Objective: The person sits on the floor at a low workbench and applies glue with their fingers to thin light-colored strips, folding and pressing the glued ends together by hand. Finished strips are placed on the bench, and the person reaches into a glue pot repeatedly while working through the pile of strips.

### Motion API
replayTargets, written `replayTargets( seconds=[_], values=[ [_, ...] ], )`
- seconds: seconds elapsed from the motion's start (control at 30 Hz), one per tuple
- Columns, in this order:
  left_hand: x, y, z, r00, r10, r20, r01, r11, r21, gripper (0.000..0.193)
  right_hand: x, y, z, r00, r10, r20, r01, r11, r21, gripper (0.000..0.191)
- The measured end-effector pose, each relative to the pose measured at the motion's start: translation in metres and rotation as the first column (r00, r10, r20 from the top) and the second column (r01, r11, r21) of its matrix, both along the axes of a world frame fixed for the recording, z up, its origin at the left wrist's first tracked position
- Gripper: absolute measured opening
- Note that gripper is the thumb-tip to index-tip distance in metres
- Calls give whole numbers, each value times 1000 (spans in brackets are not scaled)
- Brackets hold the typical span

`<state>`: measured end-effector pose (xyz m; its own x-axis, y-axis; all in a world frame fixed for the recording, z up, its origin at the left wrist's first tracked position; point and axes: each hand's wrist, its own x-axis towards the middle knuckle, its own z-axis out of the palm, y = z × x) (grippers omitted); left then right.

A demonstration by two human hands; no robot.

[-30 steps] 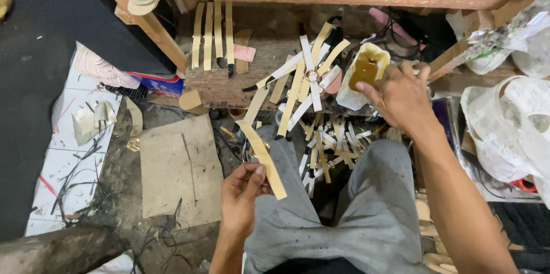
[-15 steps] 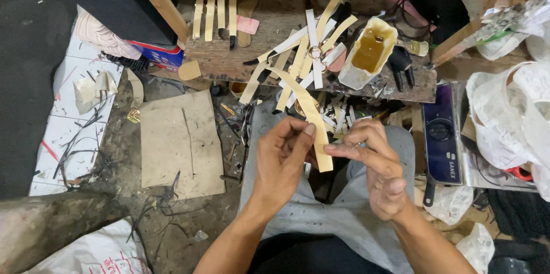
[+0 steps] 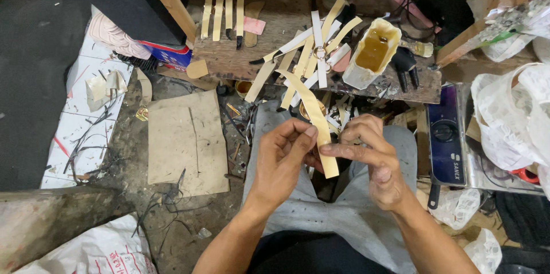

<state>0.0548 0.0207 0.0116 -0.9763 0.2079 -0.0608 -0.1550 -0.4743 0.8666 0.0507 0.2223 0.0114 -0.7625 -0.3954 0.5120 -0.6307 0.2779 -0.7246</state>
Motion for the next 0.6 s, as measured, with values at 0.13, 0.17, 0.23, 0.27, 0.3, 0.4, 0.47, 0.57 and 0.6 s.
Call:
replayTargets(
  seconds=[0.13,0.17,0.23,0.27,0.3,0.4,0.47,0.57,0.6],
  values=[
    [-4,-5,-1,1000,13,-17,-13,1000,-4,20,5,6,-3,999,29,27,-29,999,-24,94],
    [-4,-6,-1,1000,20,-14,-20,1000,-10,19,7,8,-3,999,37,18,-36,999,-32,94],
    [-5,-7,0,999,36,-9,-36,999,-25,18,10,10,-3,999,53,-1,-53,997,-50,93],
    [-4,-7,1,999,31,-17,-31,999,-31,18,10,10,-3,999,47,20,-45,995,-89,93],
    [-4,-6,1,1000,22,-22,-23,999,-36,18,9,10,-3,998,39,44,-33,992,-125,93],
    [-2,-1,3,1000,-7,-23,6,1000,-22,17,6,6,-4,999,-1,50,4,999,-53,94],
    [-3,-1,4,1000,-4,-31,3,1000,-23,17,6,5,-2,999,21,29,-21,1000,-12,91],
    [-8,-7,4,997,46,-66,-49,998,-46,16,10,3,4,992,113,59,-104,985,-138,72],
    [-7,-8,3,995,52,-91,-57,997,-53,15,11,2,6,988,118,103,-91,967,-238,60]
  ],
)
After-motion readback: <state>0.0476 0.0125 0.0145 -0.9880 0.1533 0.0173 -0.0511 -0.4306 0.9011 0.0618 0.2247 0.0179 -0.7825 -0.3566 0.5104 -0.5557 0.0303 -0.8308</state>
